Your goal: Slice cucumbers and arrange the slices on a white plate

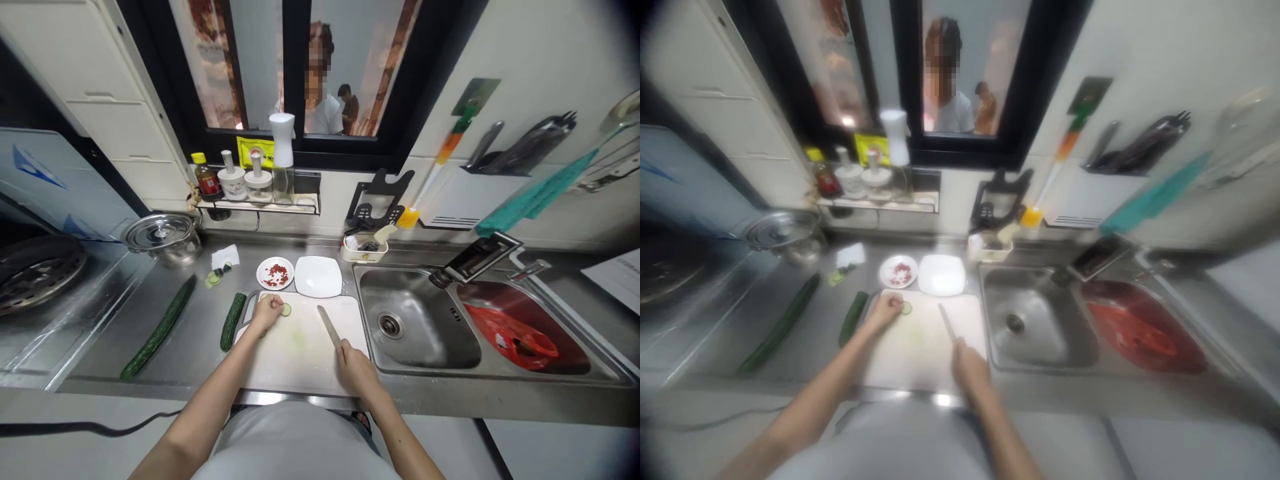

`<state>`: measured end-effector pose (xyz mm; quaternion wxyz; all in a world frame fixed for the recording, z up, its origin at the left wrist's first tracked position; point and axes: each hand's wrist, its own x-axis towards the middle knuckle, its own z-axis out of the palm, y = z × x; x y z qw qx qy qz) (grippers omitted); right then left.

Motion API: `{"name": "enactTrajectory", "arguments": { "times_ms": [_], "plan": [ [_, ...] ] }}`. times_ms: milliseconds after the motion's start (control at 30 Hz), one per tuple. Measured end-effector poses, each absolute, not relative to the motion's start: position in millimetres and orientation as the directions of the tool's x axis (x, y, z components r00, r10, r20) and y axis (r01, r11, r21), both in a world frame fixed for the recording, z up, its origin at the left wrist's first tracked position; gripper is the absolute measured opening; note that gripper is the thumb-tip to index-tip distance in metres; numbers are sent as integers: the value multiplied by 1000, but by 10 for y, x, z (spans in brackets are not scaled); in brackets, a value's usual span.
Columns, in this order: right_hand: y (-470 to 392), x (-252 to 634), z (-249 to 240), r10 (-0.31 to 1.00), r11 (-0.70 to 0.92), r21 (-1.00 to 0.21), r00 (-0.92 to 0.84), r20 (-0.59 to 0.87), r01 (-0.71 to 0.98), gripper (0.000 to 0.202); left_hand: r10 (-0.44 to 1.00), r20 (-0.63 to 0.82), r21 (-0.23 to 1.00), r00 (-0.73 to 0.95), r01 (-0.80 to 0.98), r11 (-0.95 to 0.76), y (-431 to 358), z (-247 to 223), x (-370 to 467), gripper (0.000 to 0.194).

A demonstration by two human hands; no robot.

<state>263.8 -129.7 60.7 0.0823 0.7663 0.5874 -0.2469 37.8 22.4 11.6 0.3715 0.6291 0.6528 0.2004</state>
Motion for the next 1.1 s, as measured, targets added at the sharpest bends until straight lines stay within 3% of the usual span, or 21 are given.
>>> {"name": "enactTrajectory", "arguments": {
  "times_ms": [100, 400, 667, 1100],
  "plan": [
    [-1289, 2640, 590, 860, -288, -163, 180, -477, 944, 33, 949, -290, 745, 120, 651, 145, 108, 81, 433, 13],
    [-1259, 2660, 599, 864, -237, -153, 137, -484, 959, 32, 944, -303, 640, 131, 761, 100, -99, 14, 595, 15],
    [-1264, 2672, 667, 877, -196, -143, 108, -469, 970, 32, 967, -200, 482, 160, 875, -45, -152, 74, 608, 15],
    [-1491, 2486, 766, 870, -41, -153, -40, -491, 987, 27, 964, -232, 546, 130, 837, 18, -59, 52, 569, 14]
  ]
}}
